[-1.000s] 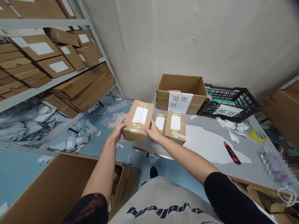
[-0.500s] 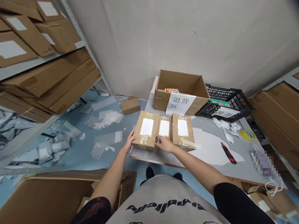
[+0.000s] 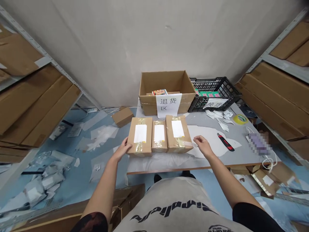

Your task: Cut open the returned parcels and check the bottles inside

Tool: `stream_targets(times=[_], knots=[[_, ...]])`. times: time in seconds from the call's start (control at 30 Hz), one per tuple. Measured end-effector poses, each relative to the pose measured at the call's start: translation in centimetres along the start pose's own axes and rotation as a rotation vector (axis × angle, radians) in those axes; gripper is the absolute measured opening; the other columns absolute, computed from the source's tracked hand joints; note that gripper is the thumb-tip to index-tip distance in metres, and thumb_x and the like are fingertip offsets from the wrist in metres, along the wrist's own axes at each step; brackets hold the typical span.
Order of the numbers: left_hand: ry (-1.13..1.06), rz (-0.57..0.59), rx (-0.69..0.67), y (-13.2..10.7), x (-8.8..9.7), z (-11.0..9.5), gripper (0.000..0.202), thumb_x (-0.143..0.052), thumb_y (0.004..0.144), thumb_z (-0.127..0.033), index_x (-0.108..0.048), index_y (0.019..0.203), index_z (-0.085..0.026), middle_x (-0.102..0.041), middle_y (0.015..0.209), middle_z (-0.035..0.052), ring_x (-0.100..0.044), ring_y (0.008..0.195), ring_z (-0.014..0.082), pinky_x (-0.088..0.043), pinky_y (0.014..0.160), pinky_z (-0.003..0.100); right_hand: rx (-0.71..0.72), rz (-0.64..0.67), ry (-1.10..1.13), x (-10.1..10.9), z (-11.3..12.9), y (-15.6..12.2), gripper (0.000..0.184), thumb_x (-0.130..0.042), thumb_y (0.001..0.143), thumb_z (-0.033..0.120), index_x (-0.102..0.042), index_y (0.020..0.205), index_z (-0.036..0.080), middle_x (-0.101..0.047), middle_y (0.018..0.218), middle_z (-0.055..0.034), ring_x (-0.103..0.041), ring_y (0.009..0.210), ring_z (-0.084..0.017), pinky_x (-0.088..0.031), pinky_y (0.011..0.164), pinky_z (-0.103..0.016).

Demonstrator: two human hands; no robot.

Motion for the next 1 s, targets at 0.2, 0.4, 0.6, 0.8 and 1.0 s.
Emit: stream_targets(times=[0.2, 0.4, 0.6, 0.8, 1.0], knots=[[0.236, -0.376, -0.380, -3.8, -8.0, -10.2, 0.044, -0.059, 0.079, -0.033, -0.055, 0.122, -0.022, -0.055, 0.127, 0.0122, -0.051, 0.122, 0.0308, -0.036, 0.109, 0.045, -0.120, 0.139, 0.201, -1.3, -3.7, 1.5, 0.043, -0.056, 0.076, 0.054, -0.067, 0.101, 0.020, -0.069, 0.105, -0.0088, -0.062, 0.097, -0.025, -0.048, 0.076, -0.035], [0.151, 0.003, -0.112, -4.0, -25.3, -12.3, 0.057, -0.063, 0.078, -0.031, -0.050, 0.132, -0.020, -0.056, 0.133, 0.0146, -0.054, 0.122, 0.0325, -0.037, 0.106, 0.047, -0.168, 0.398, 0.363, -3.1, -3.5, 3.9, 0.066, -0.059, 0.082, 0.052, -0.048, 0.140, 0.023, -0.057, 0.137, -0.0111, -0.056, 0.123, -0.025, -0.046, 0.097, -0.039], [0.221, -0.177, -0.092, -4.7, -28.0, -13.6, 0.065, -0.069, 0.073, -0.030, -0.050, 0.134, -0.019, -0.054, 0.137, 0.0151, -0.046, 0.130, 0.0360, -0.032, 0.110, 0.049, -0.161, 0.700, 0.579, -4.4, -2.9, 4.0, 0.072, -0.058, 0.084, 0.054, -0.041, 0.147, 0.023, -0.053, 0.143, -0.0064, -0.053, 0.129, -0.022, -0.040, 0.108, -0.041], [0.222, -0.211, -0.259, -7.2, -31.5, -17.7, 0.067, -0.073, 0.073, -0.035, -0.052, 0.135, -0.022, -0.054, 0.135, 0.0129, -0.046, 0.129, 0.0349, -0.033, 0.111, 0.047, -0.073, 0.659, 0.592, 2.4, -1.9, 5.1, 0.061, -0.059, 0.085, 0.049, -0.049, 0.142, 0.029, -0.044, 0.150, 0.0019, -0.043, 0.137, -0.020, -0.031, 0.116, -0.039], [0.202, -0.071, -0.354, -6.3, -38.5, -19.2, 0.062, -0.067, 0.081, -0.041, -0.050, 0.139, -0.023, -0.053, 0.135, 0.0129, -0.047, 0.128, 0.0312, -0.035, 0.110, 0.044, -0.069, 0.471, 0.433, 9.0, -4.0, 7.8, 0.069, -0.064, 0.082, 0.048, -0.045, 0.145, 0.030, -0.053, 0.144, -0.0013, -0.052, 0.129, -0.024, -0.038, 0.110, -0.039]])
Point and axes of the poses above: each hand's wrist, its own y-axis towards the middle knuckle, its own x-axis out of the back of the hand, z = x × y, the point moved 7 cm from there along y, towards the middle knuckle
